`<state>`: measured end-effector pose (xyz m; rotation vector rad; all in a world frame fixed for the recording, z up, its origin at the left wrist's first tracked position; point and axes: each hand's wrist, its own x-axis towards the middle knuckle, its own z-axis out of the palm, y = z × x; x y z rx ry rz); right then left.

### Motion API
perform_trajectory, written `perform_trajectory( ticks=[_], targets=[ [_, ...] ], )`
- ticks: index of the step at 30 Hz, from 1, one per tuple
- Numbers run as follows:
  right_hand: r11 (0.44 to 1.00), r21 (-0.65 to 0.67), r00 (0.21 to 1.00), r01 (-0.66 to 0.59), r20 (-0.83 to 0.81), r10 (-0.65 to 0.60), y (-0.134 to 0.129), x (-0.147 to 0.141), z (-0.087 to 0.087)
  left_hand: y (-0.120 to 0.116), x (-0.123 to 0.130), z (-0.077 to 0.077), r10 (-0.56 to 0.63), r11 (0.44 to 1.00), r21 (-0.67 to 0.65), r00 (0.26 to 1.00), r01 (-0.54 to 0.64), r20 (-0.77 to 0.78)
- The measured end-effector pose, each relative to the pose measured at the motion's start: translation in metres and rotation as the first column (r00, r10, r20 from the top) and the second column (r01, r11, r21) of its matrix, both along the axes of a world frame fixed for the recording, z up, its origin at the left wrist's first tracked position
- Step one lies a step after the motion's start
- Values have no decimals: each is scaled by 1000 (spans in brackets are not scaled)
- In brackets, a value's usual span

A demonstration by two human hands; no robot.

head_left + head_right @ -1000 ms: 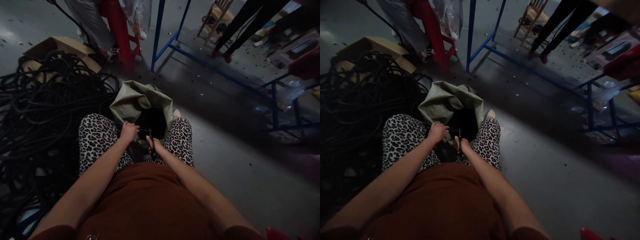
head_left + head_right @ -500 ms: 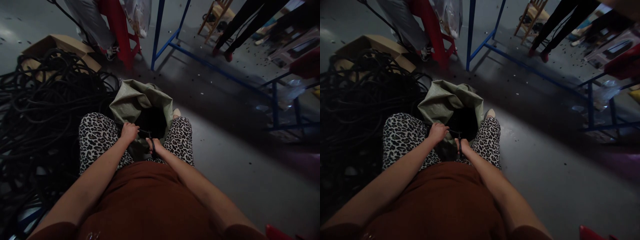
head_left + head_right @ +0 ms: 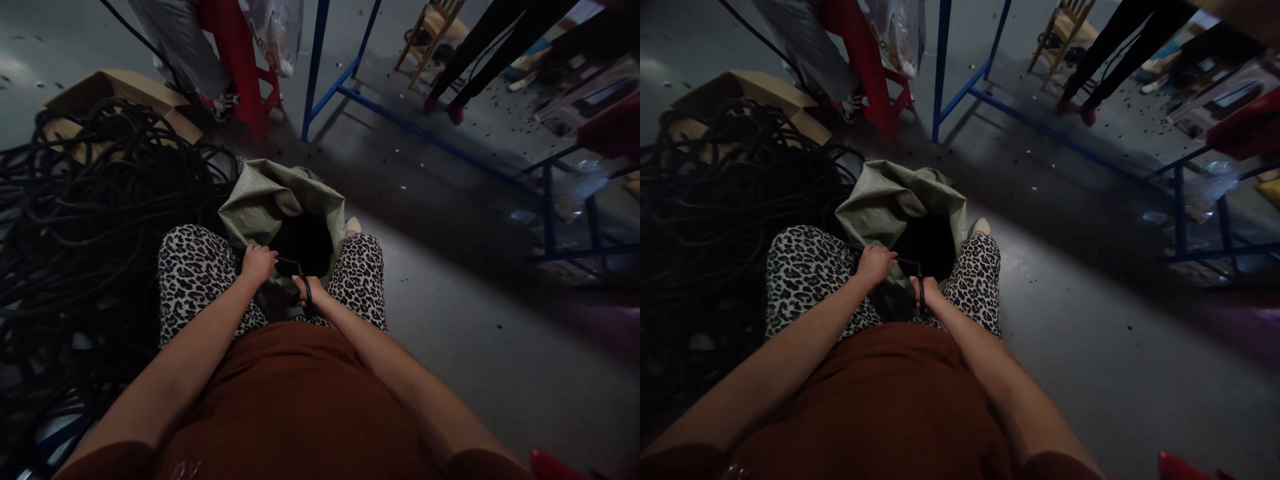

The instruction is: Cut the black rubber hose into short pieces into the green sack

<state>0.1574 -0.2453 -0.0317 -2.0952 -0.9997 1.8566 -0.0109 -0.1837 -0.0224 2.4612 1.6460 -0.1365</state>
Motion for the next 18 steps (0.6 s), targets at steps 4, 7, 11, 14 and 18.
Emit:
perform_trajectory(
  ticks=[4, 7, 11, 14, 18],
  targets=[
    [998, -4, 998, 65, -5, -65, -1, 0, 5, 1, 1, 2, 27, 1000, -3, 1000, -27, -10],
    [995, -61, 995, 77, -56, -81, -4, 0, 12, 1, 2, 4, 56, 998, -18, 998, -56, -13],
    [993, -115, 988, 27, -147, -44, -6, 1, 19, 2, 5, 5, 78, 997, -24, 997, -79, -14],
    [993, -118, 986, 2, -166, -22, -5, 0, 21, 2, 7, 7, 79, 997, -23, 997, -79, -23],
    [989, -148, 991, 1, -132, -21, -2, -3, 22, 0, 9, 8, 58, 998, -23, 998, -58, -15]
  ],
)
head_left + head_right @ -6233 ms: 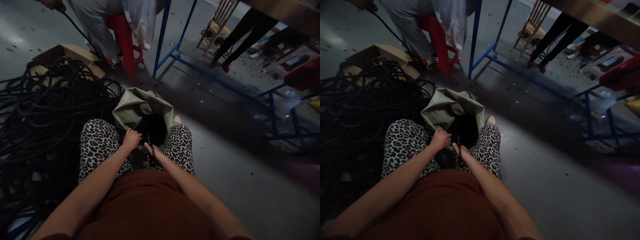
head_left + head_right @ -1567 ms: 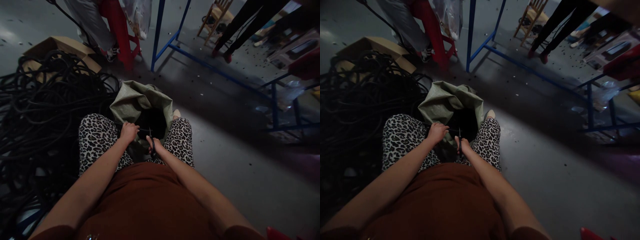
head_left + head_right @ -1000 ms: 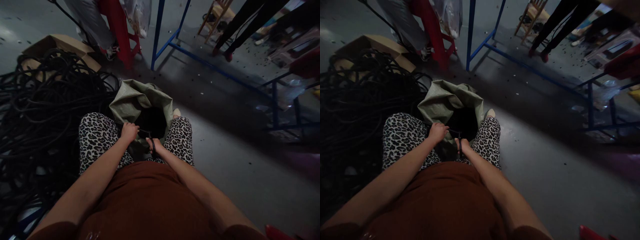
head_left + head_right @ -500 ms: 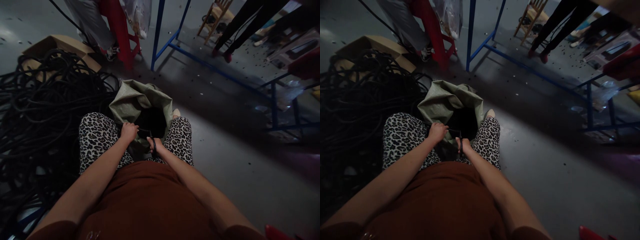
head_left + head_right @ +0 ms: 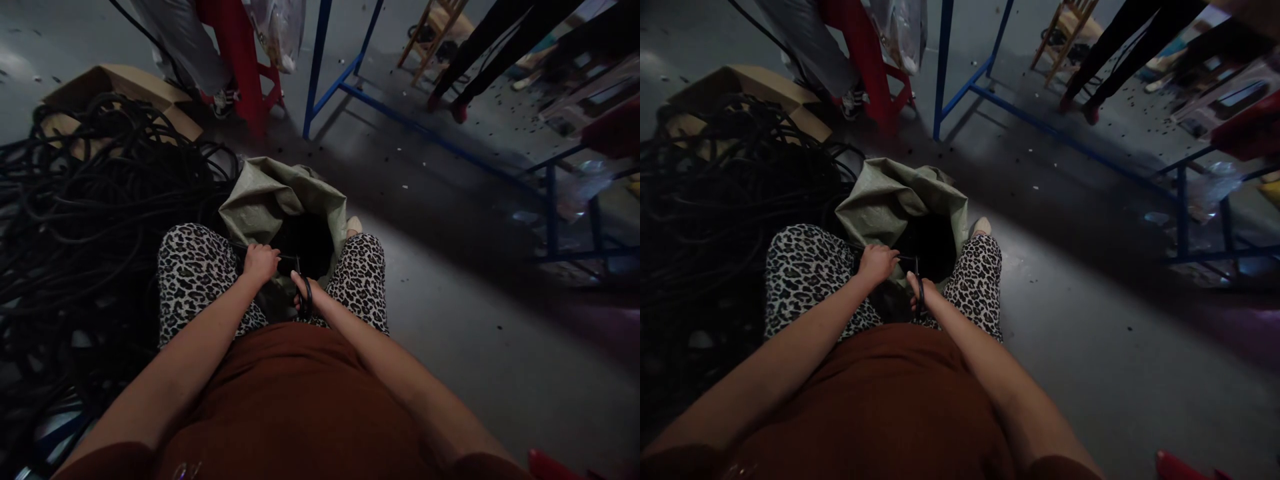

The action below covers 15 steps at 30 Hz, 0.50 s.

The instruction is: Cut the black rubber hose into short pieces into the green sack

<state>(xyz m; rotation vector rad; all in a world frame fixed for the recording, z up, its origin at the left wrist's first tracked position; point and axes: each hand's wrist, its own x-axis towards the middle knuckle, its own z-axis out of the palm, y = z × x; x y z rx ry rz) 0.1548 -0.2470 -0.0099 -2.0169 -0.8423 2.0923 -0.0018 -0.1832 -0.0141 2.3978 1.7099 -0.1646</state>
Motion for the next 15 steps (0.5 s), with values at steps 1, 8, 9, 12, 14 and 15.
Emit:
perform_trajectory(
  ticks=[1, 8, 9, 12, 14, 15],
  targets=[
    [1000, -1, 1000, -2, 11, 2, 1, -1, 0, 0, 0, 0, -6, 1000, -2, 1000, 6, 9],
    [1000, 19, 1000, -5, 14, 5, 2, -1, -7, -2, -1, -3, -10, 1000, -13, 998, 11, 65],
    [1000, 17, 1000, -10, 20, 9, 2, -1, -8, -2, -1, -3, -15, 1000, -14, 998, 16, 62],
    [1000, 21, 999, -21, 34, 20, 3, -1, -12, -3, -1, -2, -30, 1000, -8, 998, 30, 56],
    [999, 20, 999, -30, 45, 29, 4, -1, -13, -3, -1, -2, -33, 999, -5, 998, 34, 62],
    [999, 22, 998, -32, 46, 31, 4, -1, -14, -3, -1, -2, -33, 999, -7, 997, 34, 68]
  ],
)
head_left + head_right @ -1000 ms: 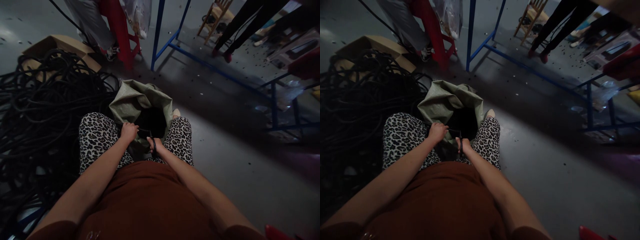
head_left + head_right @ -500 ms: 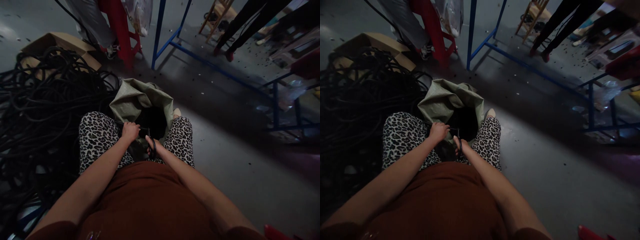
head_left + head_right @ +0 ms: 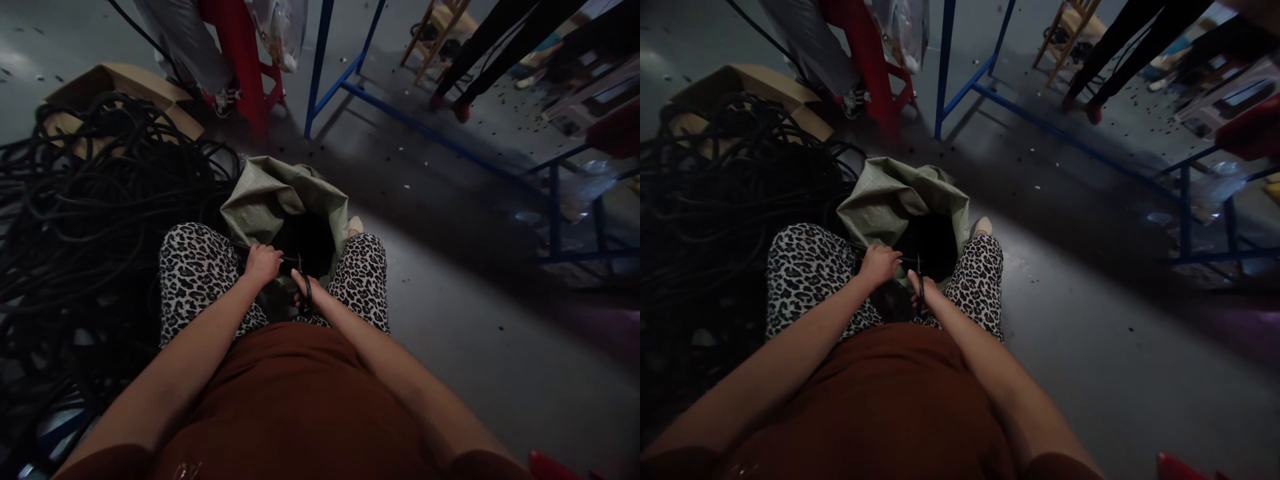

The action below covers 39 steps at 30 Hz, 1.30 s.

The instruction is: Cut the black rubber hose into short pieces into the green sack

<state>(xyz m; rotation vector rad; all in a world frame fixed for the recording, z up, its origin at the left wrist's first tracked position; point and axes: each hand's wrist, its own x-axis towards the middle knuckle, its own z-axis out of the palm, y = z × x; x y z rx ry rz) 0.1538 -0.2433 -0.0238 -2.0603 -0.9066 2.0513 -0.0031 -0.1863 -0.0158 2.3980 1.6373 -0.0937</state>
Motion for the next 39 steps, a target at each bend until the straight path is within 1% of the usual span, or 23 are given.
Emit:
perform_trajectory(
  ticks=[6, 10, 14, 17, 21, 24, 29, 33, 36, 39],
  targets=[
    [1000, 19, 1000, -15, 11, 14, 1, 0, -2, 0, -1, 1, -7, 1000, -27, 1000, 7, 5],
    [1000, 18, 1000, 10, 10, -10, 1, -1, -2, 0, 0, 1, -5, 999, -45, 1000, 4, -25],
    [999, 24, 1000, 24, 5, -24, 1, -2, -1, 0, -1, 0, -12, 998, -57, 1000, 12, -9],
    [998, 38, 999, 44, 7, -45, 2, -2, 3, 0, -2, -1, -13, 998, -62, 1000, 14, 20],
    [989, 89, 993, 118, -6, -118, 2, -2, 12, 1, -2, 0, -5, 999, -49, 1000, 6, 29],
    [985, 119, 992, 124, -8, -124, 2, -2, 15, 2, -1, 0, 0, 999, -50, 1000, 1, 24],
    [982, 163, 995, 93, 30, -100, 0, -1, 8, 3, 0, -5, 26, 997, -71, 999, -23, 43],
    [987, 146, 995, 67, 60, -77, 0, 0, 5, 4, 0, -9, 29, 997, -71, 999, -28, 22],
    [987, 135, 993, 82, 70, -92, 0, 1, 5, 4, 1, -10, 9, 998, -56, 1000, -10, -14],
    [984, 124, 989, 127, 58, -135, -1, 1, 7, 4, 1, -10, 11, 999, -50, 1000, -12, -29]
  ],
)
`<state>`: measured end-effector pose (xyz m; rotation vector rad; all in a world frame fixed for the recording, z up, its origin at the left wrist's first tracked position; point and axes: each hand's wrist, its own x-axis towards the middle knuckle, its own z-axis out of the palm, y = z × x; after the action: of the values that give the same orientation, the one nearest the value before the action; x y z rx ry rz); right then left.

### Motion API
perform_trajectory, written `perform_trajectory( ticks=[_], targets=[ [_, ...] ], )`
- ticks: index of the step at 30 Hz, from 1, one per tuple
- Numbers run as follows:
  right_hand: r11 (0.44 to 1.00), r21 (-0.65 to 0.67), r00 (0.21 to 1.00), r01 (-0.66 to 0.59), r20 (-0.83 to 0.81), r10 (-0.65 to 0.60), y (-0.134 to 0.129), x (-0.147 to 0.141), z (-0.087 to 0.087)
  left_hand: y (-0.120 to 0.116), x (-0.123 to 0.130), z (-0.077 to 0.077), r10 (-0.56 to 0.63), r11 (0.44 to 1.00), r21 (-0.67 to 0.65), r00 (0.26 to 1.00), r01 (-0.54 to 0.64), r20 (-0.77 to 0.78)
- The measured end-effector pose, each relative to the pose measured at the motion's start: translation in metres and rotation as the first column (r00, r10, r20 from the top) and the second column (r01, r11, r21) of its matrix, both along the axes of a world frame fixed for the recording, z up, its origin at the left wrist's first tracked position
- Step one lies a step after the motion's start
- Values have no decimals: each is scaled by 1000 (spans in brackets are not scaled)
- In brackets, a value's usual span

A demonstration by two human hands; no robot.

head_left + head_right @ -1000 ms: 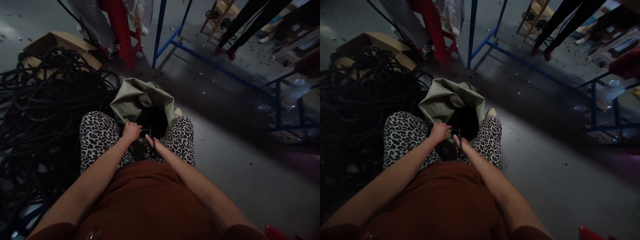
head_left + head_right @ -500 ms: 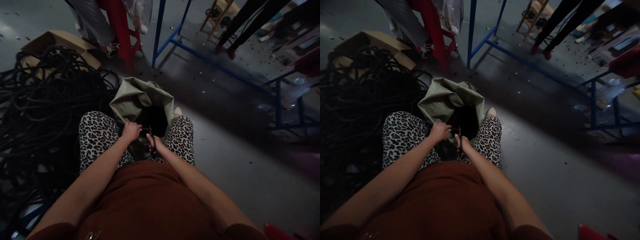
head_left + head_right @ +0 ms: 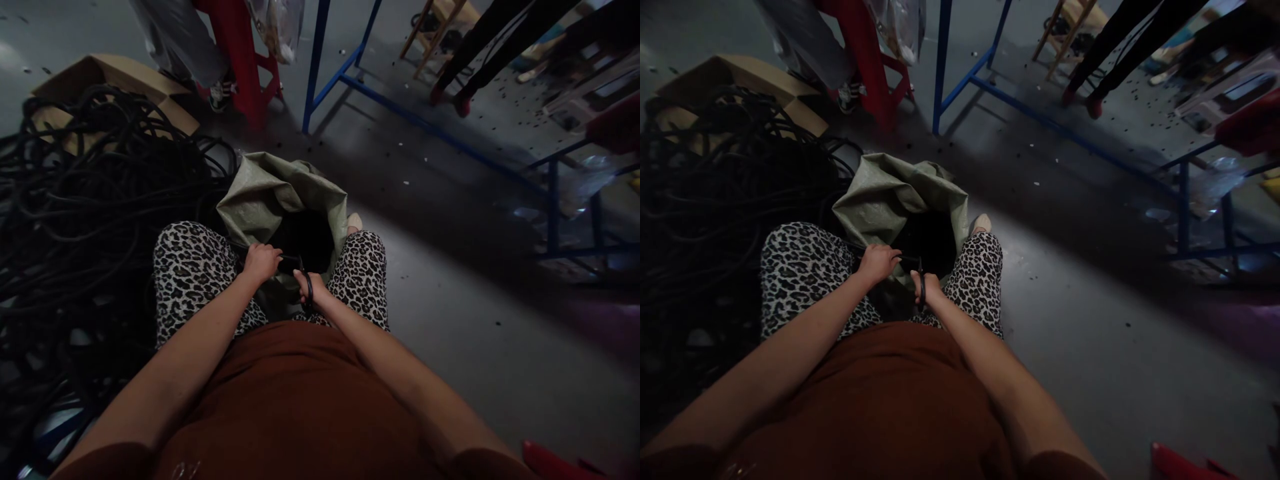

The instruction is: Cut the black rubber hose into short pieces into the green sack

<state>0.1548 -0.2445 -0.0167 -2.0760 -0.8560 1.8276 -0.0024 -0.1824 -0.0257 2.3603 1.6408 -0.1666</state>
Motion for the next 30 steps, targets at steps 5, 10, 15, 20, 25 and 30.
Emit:
perform_trajectory(
  ticks=[5, 10, 15, 20, 25, 30],
  targets=[
    [999, -39, 999, 2, -50, -4, -2, 0, 5, 0, 1, 5, 33, 999, -14, 999, -33, 6],
    [993, -98, 996, -62, -64, 56, -3, 0, 12, 0, 2, 9, 59, 998, -18, 998, -60, -10],
    [989, -95, 991, -109, -82, 102, -3, -1, 15, 0, 2, 9, 51, 999, -11, 999, -52, -17],
    [989, -89, 990, -119, -89, 112, -2, -2, 7, -1, 2, 7, 33, 999, -12, 999, -33, -9],
    [989, -79, 990, -129, -67, 123, -1, -4, -2, -2, 4, 8, 22, 999, -35, 1000, -22, -6],
    [987, -95, 991, -128, -58, 122, 1, -4, -3, -3, 6, 10, 3, 999, -44, 1000, -2, 24]
  ],
)
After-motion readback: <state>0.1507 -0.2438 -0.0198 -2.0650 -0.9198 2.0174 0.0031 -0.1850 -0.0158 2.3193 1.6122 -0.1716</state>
